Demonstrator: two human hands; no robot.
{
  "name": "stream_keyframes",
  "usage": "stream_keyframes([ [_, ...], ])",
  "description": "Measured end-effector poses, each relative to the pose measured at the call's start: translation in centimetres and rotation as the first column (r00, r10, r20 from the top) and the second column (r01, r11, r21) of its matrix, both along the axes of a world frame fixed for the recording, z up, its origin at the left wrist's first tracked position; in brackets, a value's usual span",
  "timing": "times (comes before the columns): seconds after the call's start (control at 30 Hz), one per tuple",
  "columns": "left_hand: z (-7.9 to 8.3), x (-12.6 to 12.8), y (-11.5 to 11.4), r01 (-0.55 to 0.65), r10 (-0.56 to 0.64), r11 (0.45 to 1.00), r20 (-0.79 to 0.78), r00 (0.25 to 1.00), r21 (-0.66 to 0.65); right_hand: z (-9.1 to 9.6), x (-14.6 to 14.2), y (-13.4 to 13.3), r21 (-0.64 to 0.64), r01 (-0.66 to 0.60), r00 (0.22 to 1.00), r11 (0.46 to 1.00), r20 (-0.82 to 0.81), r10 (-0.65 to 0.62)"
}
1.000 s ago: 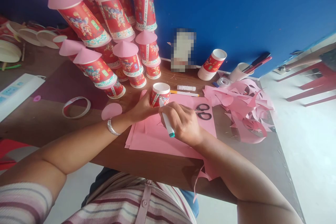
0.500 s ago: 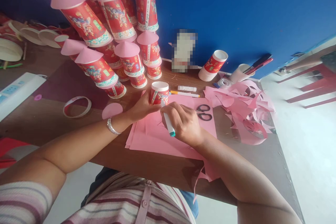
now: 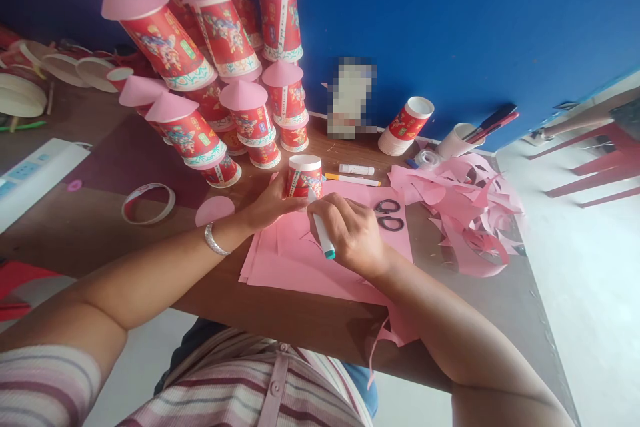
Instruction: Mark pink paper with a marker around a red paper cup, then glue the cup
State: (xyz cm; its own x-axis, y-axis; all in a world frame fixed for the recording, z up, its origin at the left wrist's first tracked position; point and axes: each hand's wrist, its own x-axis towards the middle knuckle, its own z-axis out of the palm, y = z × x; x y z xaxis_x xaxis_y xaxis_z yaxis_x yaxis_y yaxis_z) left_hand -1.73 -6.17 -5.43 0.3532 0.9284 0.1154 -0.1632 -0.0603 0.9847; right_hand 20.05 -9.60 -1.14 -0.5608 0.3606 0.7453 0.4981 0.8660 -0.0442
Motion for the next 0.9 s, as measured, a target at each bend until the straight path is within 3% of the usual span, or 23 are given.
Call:
stream_keyframes([
  [0.33,0.29,0.34,-0.28,-0.021,0.022,0.999,-0.024,0.999,0.042,0.79,0.06,0.11,0.067,-0.048,0.997,0.997,-0.063,0.053],
  [0.47,0.13,0.51,-0.43,-0.069,0.072,0.996,-0.055,0.996,0.056,0.66,-0.04,0.12,0.056,-0.057,0.996,0.997,-0.071,0.061],
  [0.9,0.54,0.99,-0.68,-0.070,0.074,0.996,-0.081,0.994,0.049,0.17,-0.12,0.44,0.022,-0.025,0.995,0.999,-0.091,0.027],
])
